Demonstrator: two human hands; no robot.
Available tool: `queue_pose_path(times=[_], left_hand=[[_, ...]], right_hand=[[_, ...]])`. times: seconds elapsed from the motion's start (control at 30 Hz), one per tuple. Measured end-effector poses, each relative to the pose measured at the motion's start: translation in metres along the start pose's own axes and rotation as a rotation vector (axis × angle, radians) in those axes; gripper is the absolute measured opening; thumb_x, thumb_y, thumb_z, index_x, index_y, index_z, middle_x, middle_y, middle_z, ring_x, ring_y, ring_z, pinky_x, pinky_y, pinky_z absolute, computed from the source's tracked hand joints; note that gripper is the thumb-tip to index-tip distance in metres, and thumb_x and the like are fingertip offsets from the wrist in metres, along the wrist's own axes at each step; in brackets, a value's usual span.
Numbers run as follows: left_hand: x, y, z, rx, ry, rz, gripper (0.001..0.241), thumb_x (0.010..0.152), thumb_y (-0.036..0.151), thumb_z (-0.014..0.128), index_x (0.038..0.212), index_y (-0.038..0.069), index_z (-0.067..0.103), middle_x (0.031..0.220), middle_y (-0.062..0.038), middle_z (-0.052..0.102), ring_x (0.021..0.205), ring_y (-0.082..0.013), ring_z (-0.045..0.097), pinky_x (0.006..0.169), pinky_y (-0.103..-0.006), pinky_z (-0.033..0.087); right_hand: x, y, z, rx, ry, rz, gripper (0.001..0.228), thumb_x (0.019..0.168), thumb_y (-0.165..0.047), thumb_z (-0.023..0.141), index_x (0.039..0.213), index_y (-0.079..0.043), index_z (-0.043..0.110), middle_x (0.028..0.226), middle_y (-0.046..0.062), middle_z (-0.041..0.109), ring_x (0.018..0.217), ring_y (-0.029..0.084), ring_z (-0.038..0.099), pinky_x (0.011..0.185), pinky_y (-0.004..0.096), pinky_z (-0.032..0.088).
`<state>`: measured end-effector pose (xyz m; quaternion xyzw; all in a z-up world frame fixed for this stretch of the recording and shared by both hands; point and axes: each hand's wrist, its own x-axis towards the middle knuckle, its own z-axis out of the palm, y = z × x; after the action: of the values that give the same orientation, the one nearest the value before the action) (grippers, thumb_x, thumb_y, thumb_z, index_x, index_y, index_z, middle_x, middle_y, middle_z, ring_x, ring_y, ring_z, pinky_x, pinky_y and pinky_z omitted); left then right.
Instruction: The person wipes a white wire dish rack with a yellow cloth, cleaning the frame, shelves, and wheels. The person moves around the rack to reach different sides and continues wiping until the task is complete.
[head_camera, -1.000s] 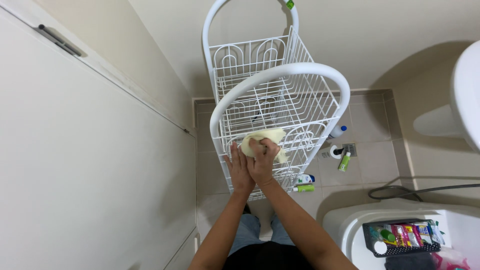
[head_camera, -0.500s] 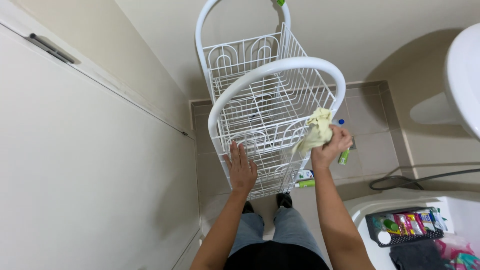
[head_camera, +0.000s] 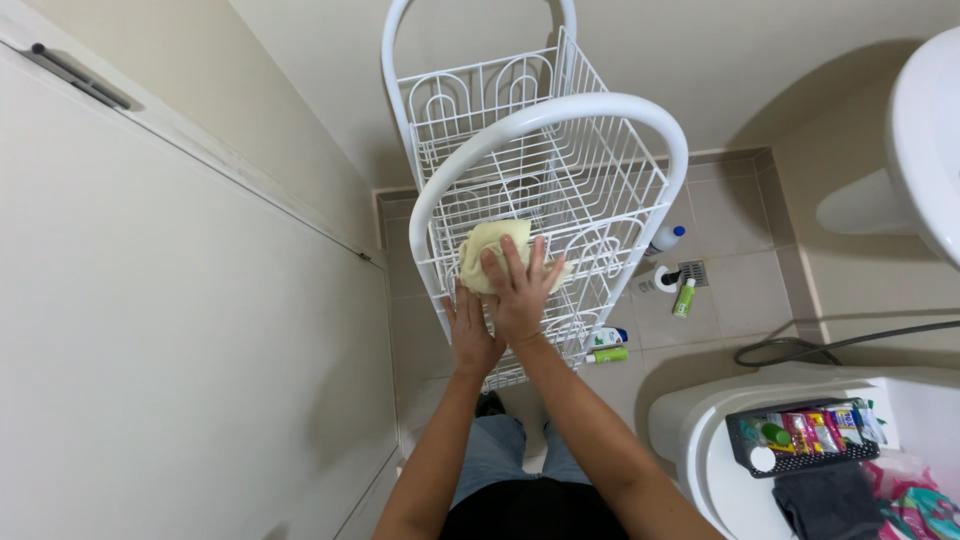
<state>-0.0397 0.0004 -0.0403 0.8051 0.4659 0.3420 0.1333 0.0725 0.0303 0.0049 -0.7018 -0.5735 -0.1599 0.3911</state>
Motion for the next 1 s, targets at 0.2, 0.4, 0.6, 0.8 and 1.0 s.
queue_pose_path(times=[0.2, 0.4, 0.6, 0.8, 1.0], left_hand=[[0.010, 0.003, -0.013, 0.137, -0.029, 0.071, 0.076, 0.086, 0.014, 0.062, 0.156, -0.001, 0.037, 0.165, -0.023, 0.032, 0.152, -0.0353, 0.033, 0.123, -0.0515, 0.014], [0.009, 0.004, -0.022, 0.119, -0.093, 0.057, 0.077, 0.091, 0.015, 0.059, 0.161, 0.003, 0.030, 0.168, -0.019, 0.025, 0.154, -0.0327, 0.027, 0.124, -0.0508, 0.014], [0.010, 0.005, -0.028, 0.072, -0.149, 0.030, 0.081, 0.091, 0.014, 0.059, 0.163, 0.006, 0.022, 0.170, -0.018, 0.018, 0.156, -0.0312, 0.021, 0.124, -0.0502, 0.011], [0.010, 0.003, -0.023, 0.088, -0.138, 0.043, 0.082, 0.092, 0.016, 0.059, 0.163, 0.004, 0.020, 0.170, -0.020, 0.019, 0.156, -0.0344, 0.020, 0.124, -0.0525, 0.009], [0.010, 0.003, -0.024, 0.126, -0.176, 0.033, 0.082, 0.093, 0.015, 0.058, 0.164, 0.004, 0.018, 0.171, -0.018, 0.017, 0.156, -0.0325, 0.019, 0.124, -0.0516, 0.010]], right_hand=[[-0.015, 0.117, -0.016, -0.242, 0.186, -0.108, 0.039, 0.088, -0.023, 0.067, 0.118, -0.046, 0.077, 0.116, -0.008, 0.065, 0.100, 0.026, 0.044, 0.096, 0.051, 0.034], [-0.020, 0.243, -0.068, -0.303, 0.248, 0.132, 0.047, 0.085, -0.021, 0.058, 0.128, -0.019, 0.077, 0.103, 0.011, 0.052, 0.081, 0.033, 0.049, 0.078, 0.046, 0.039], [0.008, 0.175, -0.054, 0.120, 0.271, 0.288, 0.060, 0.109, -0.046, 0.041, 0.134, 0.002, 0.066, 0.132, 0.029, 0.048, 0.120, 0.050, 0.051, 0.105, 0.054, 0.041], [-0.048, 0.046, -0.010, 0.307, 0.055, 0.327, 0.047, 0.095, -0.004, 0.060, 0.141, -0.008, 0.065, 0.150, 0.024, 0.041, 0.140, 0.047, 0.039, 0.117, 0.054, 0.031], [-0.054, 0.061, -0.029, 0.589, 0.028, 0.408, 0.040, 0.090, 0.009, 0.057, 0.126, -0.001, 0.073, 0.137, 0.031, 0.047, 0.127, 0.054, 0.050, 0.107, 0.055, 0.045]])
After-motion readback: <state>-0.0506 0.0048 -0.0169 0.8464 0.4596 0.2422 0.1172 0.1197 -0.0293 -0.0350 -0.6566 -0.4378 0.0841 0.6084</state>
